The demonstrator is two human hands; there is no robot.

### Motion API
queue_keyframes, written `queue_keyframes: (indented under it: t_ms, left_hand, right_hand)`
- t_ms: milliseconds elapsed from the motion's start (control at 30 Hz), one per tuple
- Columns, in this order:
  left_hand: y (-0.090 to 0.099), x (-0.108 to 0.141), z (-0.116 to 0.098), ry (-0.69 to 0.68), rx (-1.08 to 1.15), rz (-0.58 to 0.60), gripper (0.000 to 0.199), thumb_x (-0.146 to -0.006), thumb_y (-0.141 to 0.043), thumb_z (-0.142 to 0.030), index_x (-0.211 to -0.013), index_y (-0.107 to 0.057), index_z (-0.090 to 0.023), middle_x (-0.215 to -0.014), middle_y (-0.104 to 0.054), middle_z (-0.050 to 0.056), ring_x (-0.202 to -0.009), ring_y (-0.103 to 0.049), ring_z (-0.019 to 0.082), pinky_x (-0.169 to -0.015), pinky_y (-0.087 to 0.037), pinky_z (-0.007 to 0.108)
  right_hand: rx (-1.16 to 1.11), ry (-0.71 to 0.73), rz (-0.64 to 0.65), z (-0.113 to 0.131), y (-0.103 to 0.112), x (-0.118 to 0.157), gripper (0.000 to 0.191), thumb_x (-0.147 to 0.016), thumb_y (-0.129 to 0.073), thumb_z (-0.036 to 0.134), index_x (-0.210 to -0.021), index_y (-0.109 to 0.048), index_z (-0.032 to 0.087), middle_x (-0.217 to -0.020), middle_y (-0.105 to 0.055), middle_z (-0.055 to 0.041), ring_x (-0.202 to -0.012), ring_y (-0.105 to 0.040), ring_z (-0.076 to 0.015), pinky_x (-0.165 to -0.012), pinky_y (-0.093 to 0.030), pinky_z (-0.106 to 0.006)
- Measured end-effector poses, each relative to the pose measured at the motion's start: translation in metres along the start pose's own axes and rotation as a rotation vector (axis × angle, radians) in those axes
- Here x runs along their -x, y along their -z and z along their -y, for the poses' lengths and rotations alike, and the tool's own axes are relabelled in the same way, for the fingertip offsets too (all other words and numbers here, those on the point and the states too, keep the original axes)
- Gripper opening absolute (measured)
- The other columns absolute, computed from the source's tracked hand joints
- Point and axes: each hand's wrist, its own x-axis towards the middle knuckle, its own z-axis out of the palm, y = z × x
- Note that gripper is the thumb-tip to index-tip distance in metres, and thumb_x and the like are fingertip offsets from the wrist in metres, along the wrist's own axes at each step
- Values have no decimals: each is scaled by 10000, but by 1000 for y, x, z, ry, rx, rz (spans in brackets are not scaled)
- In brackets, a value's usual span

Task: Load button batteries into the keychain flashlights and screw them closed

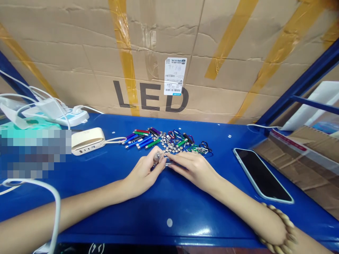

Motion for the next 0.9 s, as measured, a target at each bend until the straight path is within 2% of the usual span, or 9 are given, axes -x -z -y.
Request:
queue_keyframes:
  t_ms: [100, 233, 500, 667, 767, 900]
  left_hand:
    - [0, 1, 2, -32, -77, 7, 163, -886, -348, -304, -757, -350, -204, -576, -358, -68, -507, -329, 82, -505, -277, 214]
    - [-1, 2, 5, -71, -95, 30, 156, -899, -328, -296, -772, -340, -208, -591, -354, -64, -513, -325, 83, -512, -295, 209]
    - [-2, 2, 3, -85, -56, 7, 145, -894, -339, -262, -760, -340, -207, -604, -367, -63, -520, -342, 81, -524, -304, 208]
    - [-2, 3, 2, -83, -18, -3, 159, -896, -341, -268, -750, -333, -206, -615, -350, -63, -534, -321, 79, -527, -304, 202]
    - [-1, 4, 1, -73, -33, -14, 169, -894, -342, -289, -747, -331, -206, -603, -340, -65, -527, -309, 80, -518, -296, 202]
    - [-2, 5, -1, 16, -142, 77, 168, -865, -388, -326, -759, -330, -210, -545, -320, -80, -459, -299, 76, -465, -253, 202]
  right_hand:
    - [94, 49, 57, 1, 0, -1, 265, -913, -391, 246, -1040, -592, 129, -771, -634, -69, -687, -608, -157, -622, -501, -270]
    - [84, 77, 58, 1, 1, -2, 290, -925, -351, 252, -951, -602, 109, -653, -564, -41, -587, -542, -142, -553, -455, -254]
    - [-76, -10, 3, 6, -3, -2, 273, -913, -380, 218, -813, -614, 119, -589, -466, -1, -516, -424, -104, -498, -359, -224]
    - [-146, -56, -26, 7, -4, -2, 260, -905, -402, 217, -775, -609, 129, -580, -446, 7, -515, -398, -97, -491, -340, -218]
    - [-156, -66, -75, 3, -3, -1, 231, -896, -423, 213, -799, -615, 127, -589, -460, 4, -524, -408, -94, -496, -354, -211]
    - [-110, -98, -227, 1, 0, -1, 181, -879, -457, 187, -862, -622, 113, -604, -481, 0, -538, -435, -91, -521, -393, -206]
